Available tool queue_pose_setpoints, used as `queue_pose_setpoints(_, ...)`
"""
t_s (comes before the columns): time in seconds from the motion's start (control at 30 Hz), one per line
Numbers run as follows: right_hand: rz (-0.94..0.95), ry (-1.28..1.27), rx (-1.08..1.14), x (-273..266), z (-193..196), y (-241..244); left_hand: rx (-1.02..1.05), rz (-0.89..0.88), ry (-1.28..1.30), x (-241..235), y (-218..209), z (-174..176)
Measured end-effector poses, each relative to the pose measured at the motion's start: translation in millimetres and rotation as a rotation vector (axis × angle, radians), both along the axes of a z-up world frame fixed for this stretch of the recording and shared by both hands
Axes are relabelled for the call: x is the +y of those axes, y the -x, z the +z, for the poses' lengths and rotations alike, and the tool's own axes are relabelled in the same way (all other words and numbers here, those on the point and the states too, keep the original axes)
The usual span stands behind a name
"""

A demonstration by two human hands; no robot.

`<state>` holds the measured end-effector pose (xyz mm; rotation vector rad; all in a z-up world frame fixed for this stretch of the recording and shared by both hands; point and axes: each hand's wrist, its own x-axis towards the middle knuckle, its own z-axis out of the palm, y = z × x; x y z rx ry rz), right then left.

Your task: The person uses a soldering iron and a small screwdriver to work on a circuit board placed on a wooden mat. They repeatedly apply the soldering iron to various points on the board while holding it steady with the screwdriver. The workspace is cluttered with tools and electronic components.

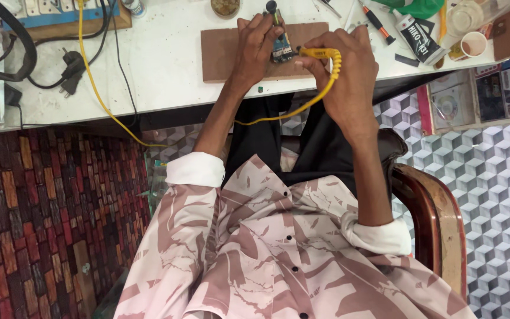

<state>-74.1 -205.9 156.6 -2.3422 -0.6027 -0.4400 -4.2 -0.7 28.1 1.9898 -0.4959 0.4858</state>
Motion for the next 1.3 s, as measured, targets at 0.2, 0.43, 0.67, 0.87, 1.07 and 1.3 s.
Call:
queue_pose_setpoints(0.2, 0.002, -0.074, 0.061, -11, -2, 3, -0.02, 0.042, -0.035, 0, 0, -8)
queue_pose_setpoints(0.43, -0.032, -0.047, -0.034, -11, -5, -4, -0.002, 0.062, -0.06, 0, -4, -13)
queue_pose_setpoints(0.67, 0.008, -0.088, 0.017, -13, -4, 3, -0.029, 0.047, -0.059, -1, 1, -6)
queue_pose_setpoints(0.87, 0.006, -0.162, 0.132, -16, -6, 8, -0.051, 0.039, -0.041, -1, 3, 0)
queue_pose_setpoints(1.07, 0.025, -0.101, 0.013, -16, -6, 13, -0.02, 0.022, -0.012, 0, 1, -1)
queue_pose_setpoints(1.3, 0.077, -0.063, -0.031, -11, -7, 17, -0.034, 0.034, -0.037, -1, -3, -9)
